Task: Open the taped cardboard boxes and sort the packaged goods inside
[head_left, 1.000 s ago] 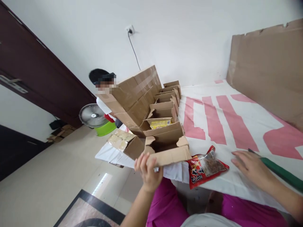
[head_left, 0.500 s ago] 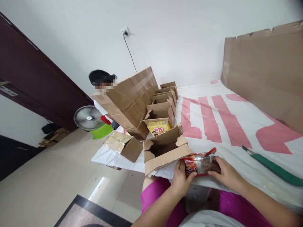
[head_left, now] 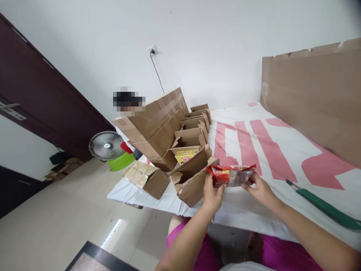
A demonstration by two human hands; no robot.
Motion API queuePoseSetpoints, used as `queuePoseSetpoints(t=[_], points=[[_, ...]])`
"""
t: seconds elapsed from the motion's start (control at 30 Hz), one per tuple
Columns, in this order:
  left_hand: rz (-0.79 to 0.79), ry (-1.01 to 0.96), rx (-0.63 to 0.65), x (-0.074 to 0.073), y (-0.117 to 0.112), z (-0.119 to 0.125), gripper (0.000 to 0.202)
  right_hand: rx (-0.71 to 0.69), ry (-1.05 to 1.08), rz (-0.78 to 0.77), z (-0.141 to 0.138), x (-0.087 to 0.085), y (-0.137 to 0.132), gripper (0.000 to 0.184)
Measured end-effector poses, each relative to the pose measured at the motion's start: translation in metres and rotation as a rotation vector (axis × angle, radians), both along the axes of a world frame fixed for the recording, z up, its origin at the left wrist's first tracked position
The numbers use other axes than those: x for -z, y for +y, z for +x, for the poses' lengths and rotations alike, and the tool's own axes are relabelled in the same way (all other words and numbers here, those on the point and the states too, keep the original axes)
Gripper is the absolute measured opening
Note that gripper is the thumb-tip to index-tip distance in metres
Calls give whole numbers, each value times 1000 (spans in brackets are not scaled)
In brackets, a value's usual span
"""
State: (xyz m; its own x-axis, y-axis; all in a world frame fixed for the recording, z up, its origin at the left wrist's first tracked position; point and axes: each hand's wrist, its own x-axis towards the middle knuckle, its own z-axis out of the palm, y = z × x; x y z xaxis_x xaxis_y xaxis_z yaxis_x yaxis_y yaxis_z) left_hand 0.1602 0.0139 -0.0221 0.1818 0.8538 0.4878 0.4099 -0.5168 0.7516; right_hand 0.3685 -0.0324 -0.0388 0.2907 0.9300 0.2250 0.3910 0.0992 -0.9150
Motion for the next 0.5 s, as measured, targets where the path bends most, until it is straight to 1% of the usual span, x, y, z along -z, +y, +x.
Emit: queuePoseSetpoints(t=[0.1, 0.17, 0.27, 0.37, 0.43, 0.5], points=[[48, 5, -139, 22, -23, -37, 43, -104, -104, -32, -15, 7, -15, 45], [66, -20, -261, 31, -28, -65, 38, -159, -125, -53, -25, 15, -20, 50], [64, -45, -419, 37, -19, -109, 36, -194, -144, -100, -35, 32, -20, 46], [50, 29, -564, 43, -1, -144, 37, -185, -258, -40, -42, 47, -20, 35], [24, 101, -668, 48, 8, -157, 47, -199, -359, 8, -44, 50, -21, 30], [-18, 141, -757, 55, 13, -161, 61, -221, -426, 27, -45, 50, -24, 27]])
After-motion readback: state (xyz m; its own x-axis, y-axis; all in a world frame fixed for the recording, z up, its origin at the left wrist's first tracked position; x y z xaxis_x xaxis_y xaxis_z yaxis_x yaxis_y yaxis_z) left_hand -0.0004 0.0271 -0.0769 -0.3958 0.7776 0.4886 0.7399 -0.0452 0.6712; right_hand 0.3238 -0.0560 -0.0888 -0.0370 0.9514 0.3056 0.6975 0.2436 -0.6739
